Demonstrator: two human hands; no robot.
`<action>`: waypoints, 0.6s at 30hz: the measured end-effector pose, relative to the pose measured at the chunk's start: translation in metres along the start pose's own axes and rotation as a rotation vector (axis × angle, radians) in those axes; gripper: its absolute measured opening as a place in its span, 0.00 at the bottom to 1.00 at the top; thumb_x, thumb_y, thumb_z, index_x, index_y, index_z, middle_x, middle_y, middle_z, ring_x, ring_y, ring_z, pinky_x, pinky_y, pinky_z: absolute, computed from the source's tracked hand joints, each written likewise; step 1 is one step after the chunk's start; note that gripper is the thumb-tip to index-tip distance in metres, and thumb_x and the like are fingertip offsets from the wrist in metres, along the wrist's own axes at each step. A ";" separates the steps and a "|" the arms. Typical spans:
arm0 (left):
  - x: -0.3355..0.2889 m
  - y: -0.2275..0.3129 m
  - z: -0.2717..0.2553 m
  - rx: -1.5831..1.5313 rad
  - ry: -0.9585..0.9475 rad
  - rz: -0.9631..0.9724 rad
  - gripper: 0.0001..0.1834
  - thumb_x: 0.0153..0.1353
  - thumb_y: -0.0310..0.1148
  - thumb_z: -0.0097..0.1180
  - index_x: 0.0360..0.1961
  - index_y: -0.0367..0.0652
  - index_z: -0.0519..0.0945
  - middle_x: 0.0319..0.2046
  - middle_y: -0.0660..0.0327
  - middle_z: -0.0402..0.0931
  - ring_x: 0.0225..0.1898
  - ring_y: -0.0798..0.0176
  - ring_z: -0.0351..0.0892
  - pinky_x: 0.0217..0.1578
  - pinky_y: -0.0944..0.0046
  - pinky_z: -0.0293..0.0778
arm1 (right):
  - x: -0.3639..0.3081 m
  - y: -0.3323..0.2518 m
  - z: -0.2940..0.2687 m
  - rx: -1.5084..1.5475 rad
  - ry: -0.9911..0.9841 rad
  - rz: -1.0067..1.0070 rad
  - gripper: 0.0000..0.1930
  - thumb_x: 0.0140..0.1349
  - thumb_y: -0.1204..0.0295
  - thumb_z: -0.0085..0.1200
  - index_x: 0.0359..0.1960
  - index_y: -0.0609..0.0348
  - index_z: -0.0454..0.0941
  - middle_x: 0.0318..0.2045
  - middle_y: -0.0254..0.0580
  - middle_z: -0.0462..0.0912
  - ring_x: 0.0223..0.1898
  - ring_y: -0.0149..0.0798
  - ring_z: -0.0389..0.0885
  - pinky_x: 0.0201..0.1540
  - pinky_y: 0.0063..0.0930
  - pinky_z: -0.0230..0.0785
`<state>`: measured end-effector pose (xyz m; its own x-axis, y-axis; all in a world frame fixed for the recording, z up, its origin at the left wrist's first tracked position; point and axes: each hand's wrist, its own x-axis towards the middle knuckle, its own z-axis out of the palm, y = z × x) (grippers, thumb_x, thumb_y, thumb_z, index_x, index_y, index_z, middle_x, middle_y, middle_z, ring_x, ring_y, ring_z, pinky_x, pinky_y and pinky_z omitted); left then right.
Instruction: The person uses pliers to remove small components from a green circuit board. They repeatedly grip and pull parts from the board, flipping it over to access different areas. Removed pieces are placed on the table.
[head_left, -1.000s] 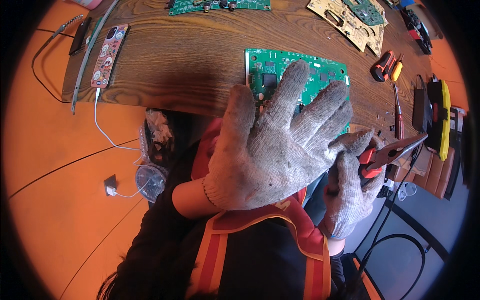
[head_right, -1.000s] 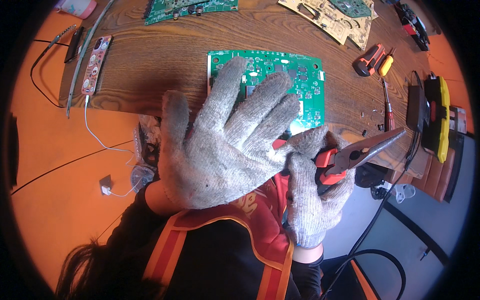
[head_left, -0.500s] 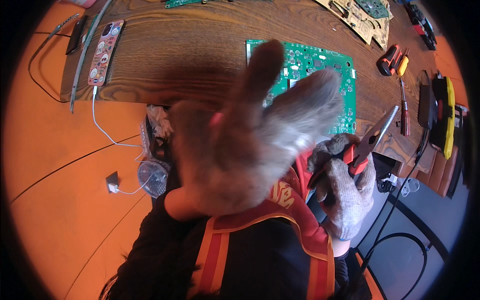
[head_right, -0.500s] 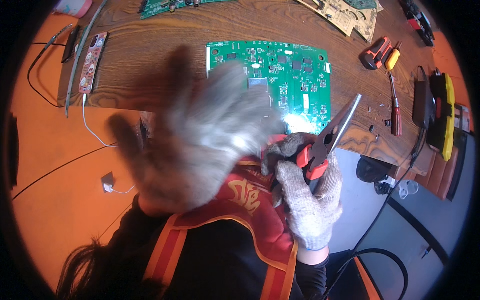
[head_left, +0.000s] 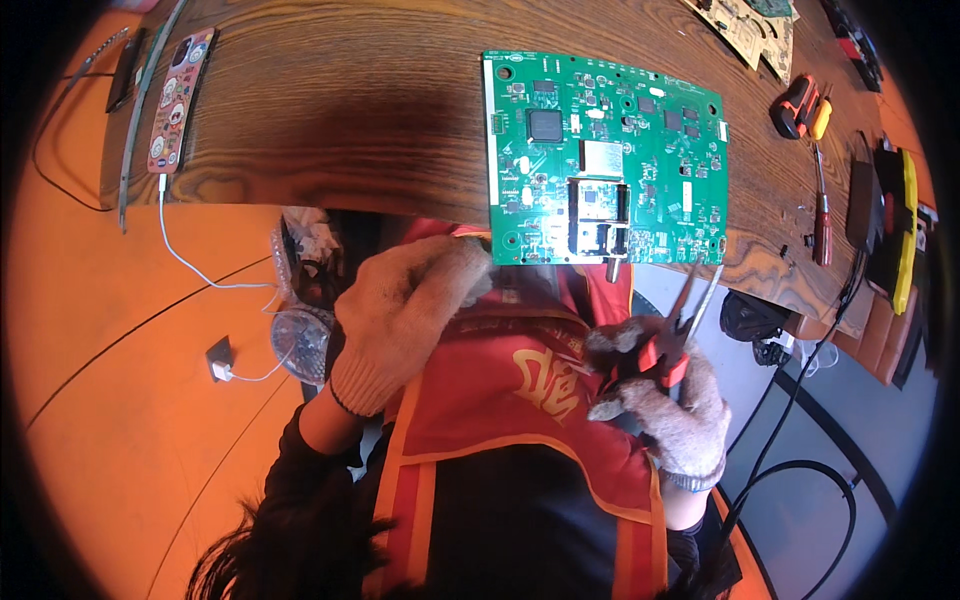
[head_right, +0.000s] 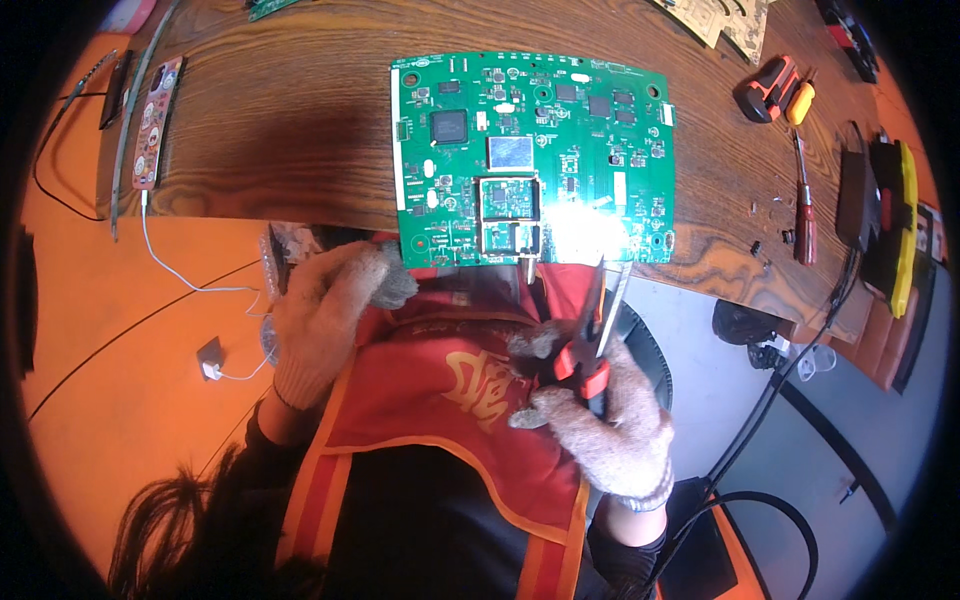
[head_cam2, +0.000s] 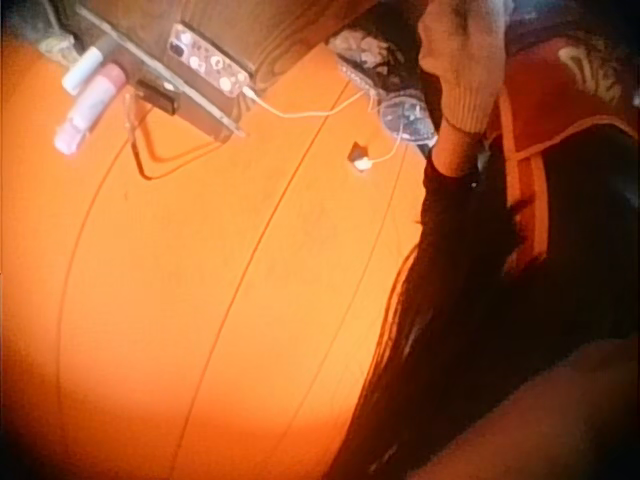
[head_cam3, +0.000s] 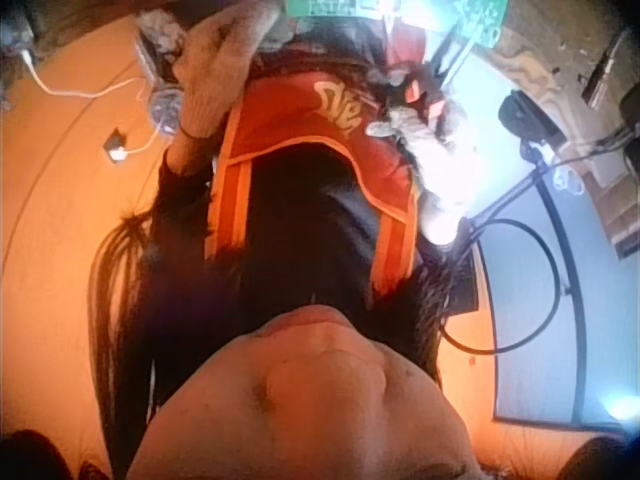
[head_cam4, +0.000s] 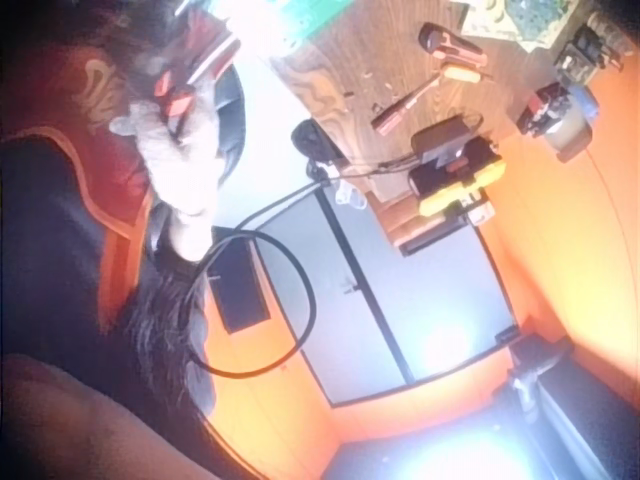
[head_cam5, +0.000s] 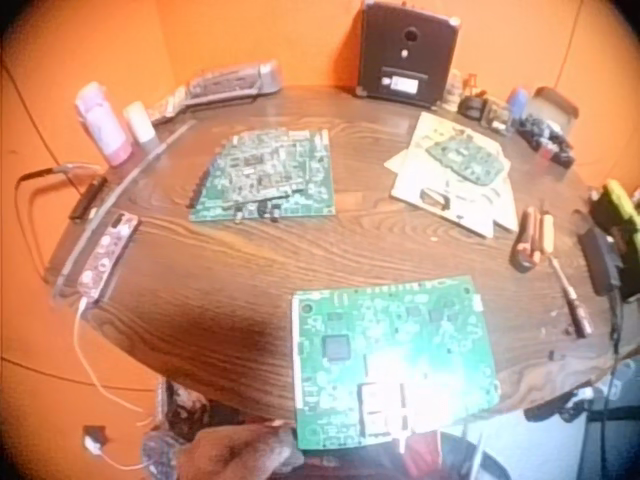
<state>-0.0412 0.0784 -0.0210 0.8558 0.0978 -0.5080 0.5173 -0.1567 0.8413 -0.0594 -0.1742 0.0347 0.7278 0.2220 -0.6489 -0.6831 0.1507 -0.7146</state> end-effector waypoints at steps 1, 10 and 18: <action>0.002 0.001 0.003 -0.070 -0.007 -0.024 0.18 0.65 0.45 0.53 0.40 0.41 0.86 0.28 0.61 0.83 0.30 0.71 0.79 0.36 0.70 0.72 | 0.002 0.000 0.000 -0.040 -0.037 0.014 0.23 0.59 0.89 0.49 0.58 0.72 0.67 0.51 0.52 0.78 0.44 0.37 0.83 0.45 0.31 0.83; 0.010 0.002 0.002 -0.029 -0.119 -0.131 0.17 0.63 0.44 0.55 0.38 0.40 0.85 0.31 0.63 0.83 0.35 0.71 0.79 0.42 0.70 0.72 | 0.013 0.005 -0.004 -0.735 -0.199 0.180 0.21 0.57 0.83 0.54 0.54 0.62 0.73 0.43 0.41 0.83 0.43 0.33 0.84 0.46 0.26 0.77; 0.008 0.012 0.009 -0.112 -0.126 -0.159 0.13 0.64 0.35 0.52 0.37 0.36 0.83 0.32 0.59 0.84 0.33 0.68 0.80 0.39 0.69 0.74 | 0.015 0.014 -0.007 -0.946 -0.260 -0.007 0.22 0.53 0.73 0.63 0.52 0.56 0.77 0.42 0.39 0.85 0.44 0.35 0.86 0.48 0.27 0.75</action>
<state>-0.0280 0.0684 -0.0164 0.7608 -0.0120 -0.6488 0.6481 -0.0382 0.7606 -0.0574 -0.1753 0.0137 0.6182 0.4464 -0.6469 -0.2656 -0.6560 -0.7065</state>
